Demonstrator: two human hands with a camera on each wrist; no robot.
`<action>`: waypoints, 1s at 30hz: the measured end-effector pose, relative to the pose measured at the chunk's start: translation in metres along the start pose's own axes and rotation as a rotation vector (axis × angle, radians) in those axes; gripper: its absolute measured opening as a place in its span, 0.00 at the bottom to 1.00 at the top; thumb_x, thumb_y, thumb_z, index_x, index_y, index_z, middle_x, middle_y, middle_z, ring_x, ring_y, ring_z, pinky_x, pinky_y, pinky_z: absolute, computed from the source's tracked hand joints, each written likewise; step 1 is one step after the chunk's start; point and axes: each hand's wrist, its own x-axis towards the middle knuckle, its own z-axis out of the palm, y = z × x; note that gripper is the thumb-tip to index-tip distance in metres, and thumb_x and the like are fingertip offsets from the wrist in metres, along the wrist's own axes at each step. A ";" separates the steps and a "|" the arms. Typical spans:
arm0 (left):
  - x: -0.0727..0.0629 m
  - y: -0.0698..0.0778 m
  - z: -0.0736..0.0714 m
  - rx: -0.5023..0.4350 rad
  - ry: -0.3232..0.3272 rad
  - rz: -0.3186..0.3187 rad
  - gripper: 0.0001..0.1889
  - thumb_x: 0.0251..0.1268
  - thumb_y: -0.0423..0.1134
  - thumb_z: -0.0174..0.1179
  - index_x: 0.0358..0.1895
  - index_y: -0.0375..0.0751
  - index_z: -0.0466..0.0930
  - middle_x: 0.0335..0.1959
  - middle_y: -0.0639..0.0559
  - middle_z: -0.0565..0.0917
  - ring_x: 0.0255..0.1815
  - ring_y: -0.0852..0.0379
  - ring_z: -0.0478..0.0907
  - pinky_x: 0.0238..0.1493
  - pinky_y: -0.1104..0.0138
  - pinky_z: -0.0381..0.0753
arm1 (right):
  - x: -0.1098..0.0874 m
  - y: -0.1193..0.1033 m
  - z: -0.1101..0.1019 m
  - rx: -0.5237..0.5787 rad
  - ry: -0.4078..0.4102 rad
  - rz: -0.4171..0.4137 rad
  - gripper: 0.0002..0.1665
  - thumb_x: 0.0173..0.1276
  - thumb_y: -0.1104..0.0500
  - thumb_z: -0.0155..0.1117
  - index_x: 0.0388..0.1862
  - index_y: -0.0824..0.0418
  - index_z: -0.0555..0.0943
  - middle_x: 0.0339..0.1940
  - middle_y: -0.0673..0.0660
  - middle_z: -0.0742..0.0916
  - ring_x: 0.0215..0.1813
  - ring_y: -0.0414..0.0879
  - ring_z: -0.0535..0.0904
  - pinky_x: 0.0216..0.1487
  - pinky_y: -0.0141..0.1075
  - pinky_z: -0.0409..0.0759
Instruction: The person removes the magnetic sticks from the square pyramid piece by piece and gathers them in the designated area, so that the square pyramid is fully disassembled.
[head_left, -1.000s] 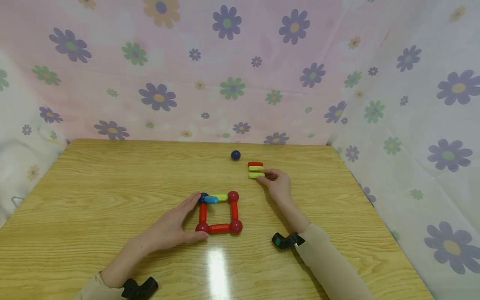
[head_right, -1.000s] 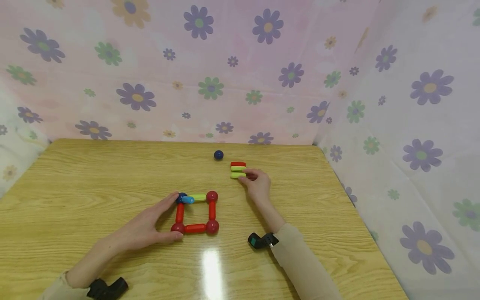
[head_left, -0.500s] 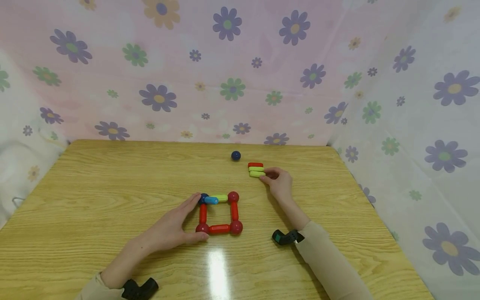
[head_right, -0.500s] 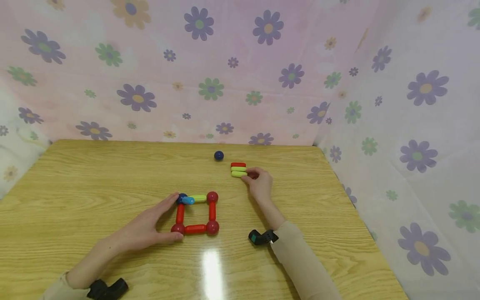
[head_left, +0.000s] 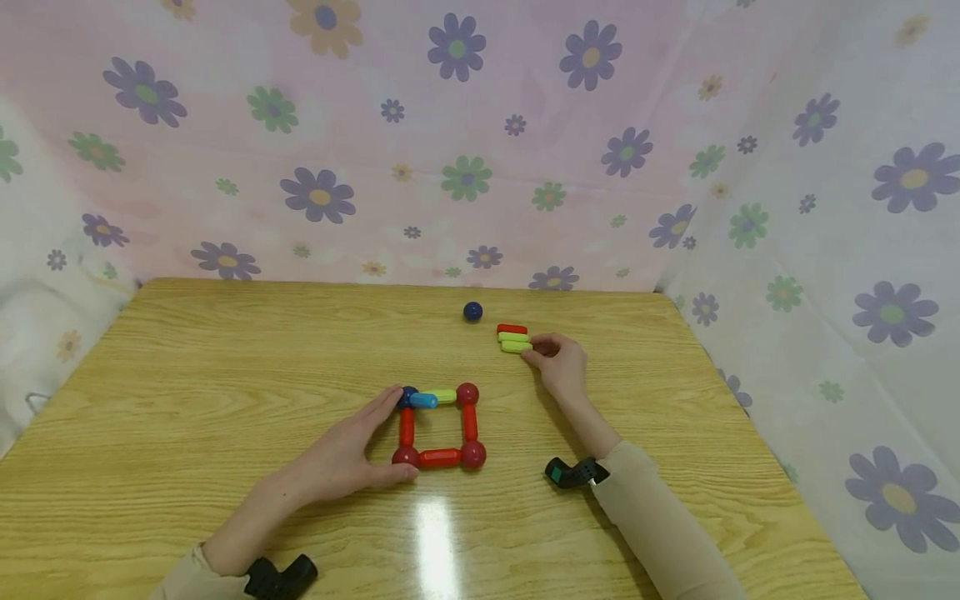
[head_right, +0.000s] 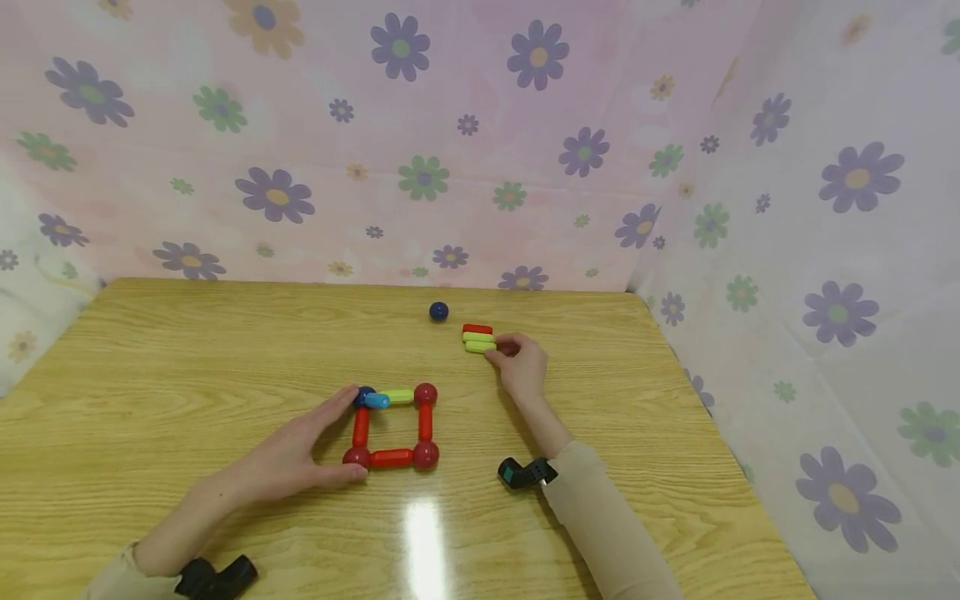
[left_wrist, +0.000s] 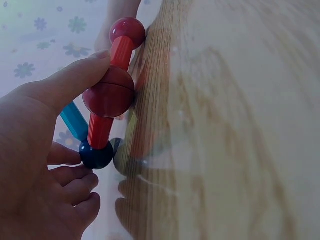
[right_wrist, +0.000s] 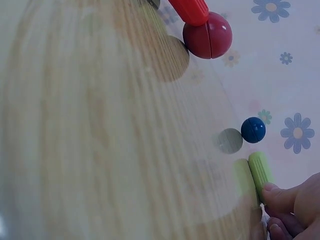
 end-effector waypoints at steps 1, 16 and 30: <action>0.000 0.000 0.000 0.002 -0.001 -0.001 0.58 0.54 0.71 0.65 0.82 0.47 0.47 0.82 0.47 0.51 0.79 0.39 0.54 0.72 0.40 0.62 | 0.000 0.000 0.000 -0.001 -0.002 0.000 0.14 0.61 0.63 0.76 0.45 0.66 0.87 0.40 0.64 0.89 0.42 0.55 0.85 0.39 0.31 0.78; 0.000 0.000 0.001 0.000 0.002 -0.003 0.59 0.54 0.71 0.65 0.82 0.47 0.46 0.82 0.47 0.51 0.79 0.39 0.54 0.72 0.40 0.62 | -0.001 0.000 -0.001 0.007 0.009 0.045 0.15 0.61 0.62 0.76 0.45 0.66 0.86 0.42 0.64 0.89 0.44 0.54 0.84 0.40 0.31 0.77; 0.000 0.002 0.001 0.003 -0.001 -0.005 0.59 0.54 0.70 0.66 0.82 0.45 0.46 0.82 0.46 0.51 0.79 0.39 0.54 0.73 0.41 0.62 | -0.037 -0.034 0.000 -0.019 -0.002 -0.180 0.15 0.62 0.61 0.74 0.47 0.65 0.86 0.44 0.62 0.88 0.46 0.56 0.80 0.50 0.44 0.78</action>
